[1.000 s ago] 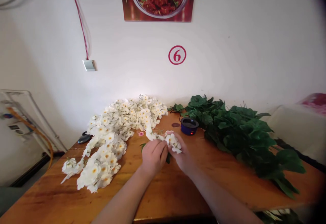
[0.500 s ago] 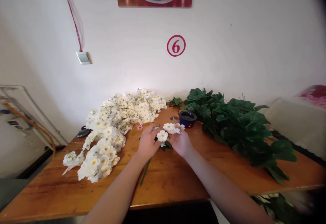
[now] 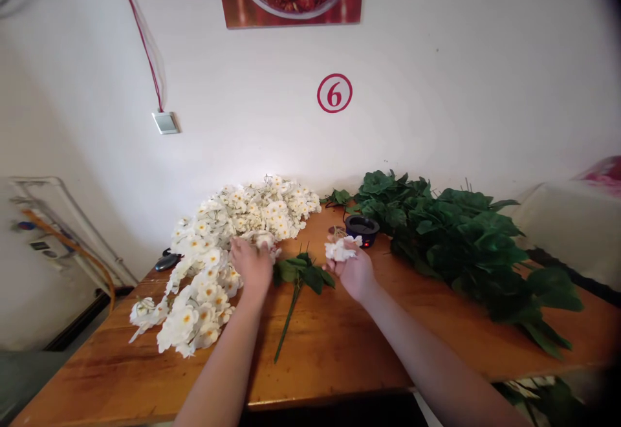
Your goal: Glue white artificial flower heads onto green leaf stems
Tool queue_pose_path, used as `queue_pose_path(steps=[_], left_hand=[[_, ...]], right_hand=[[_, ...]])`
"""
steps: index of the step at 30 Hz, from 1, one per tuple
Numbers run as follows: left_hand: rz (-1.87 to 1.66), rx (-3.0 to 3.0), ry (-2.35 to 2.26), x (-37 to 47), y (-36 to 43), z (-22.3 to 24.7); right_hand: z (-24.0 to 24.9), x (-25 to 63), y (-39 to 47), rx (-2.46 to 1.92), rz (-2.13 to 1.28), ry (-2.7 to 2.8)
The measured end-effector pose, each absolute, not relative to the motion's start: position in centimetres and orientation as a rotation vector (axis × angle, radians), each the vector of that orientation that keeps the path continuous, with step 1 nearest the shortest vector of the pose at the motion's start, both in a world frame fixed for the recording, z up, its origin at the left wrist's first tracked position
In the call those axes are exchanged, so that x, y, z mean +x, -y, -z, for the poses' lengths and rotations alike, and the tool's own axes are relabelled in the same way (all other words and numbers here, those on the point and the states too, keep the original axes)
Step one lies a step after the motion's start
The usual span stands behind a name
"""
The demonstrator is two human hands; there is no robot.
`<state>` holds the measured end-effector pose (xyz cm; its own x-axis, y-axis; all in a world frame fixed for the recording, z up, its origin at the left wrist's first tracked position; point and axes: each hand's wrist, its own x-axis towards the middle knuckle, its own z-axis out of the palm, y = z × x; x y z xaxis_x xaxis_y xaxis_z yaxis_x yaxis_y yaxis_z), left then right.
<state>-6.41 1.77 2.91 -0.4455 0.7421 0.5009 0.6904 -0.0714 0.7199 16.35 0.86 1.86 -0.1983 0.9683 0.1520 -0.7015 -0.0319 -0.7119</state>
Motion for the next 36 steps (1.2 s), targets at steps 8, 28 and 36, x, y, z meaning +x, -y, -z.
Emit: queue_pose_path(steps=[8, 28, 36], left_hand=[[-1.408, 2.53, -1.069, -2.6, 2.6, -4.1], [-1.575, 1.92, -0.91, 0.0, 3.5, -3.5], [-1.496, 2.336, -1.062, -0.6, 3.0, -3.7]], right_hand=[[-1.3, 15.6, 0.6, -0.558, -1.662, 1.017], [-1.1, 14.1, 0.9, -0.439, -1.853, 1.059], [-2.3, 14.4, 1.6, -0.38, -1.769, 0.902]])
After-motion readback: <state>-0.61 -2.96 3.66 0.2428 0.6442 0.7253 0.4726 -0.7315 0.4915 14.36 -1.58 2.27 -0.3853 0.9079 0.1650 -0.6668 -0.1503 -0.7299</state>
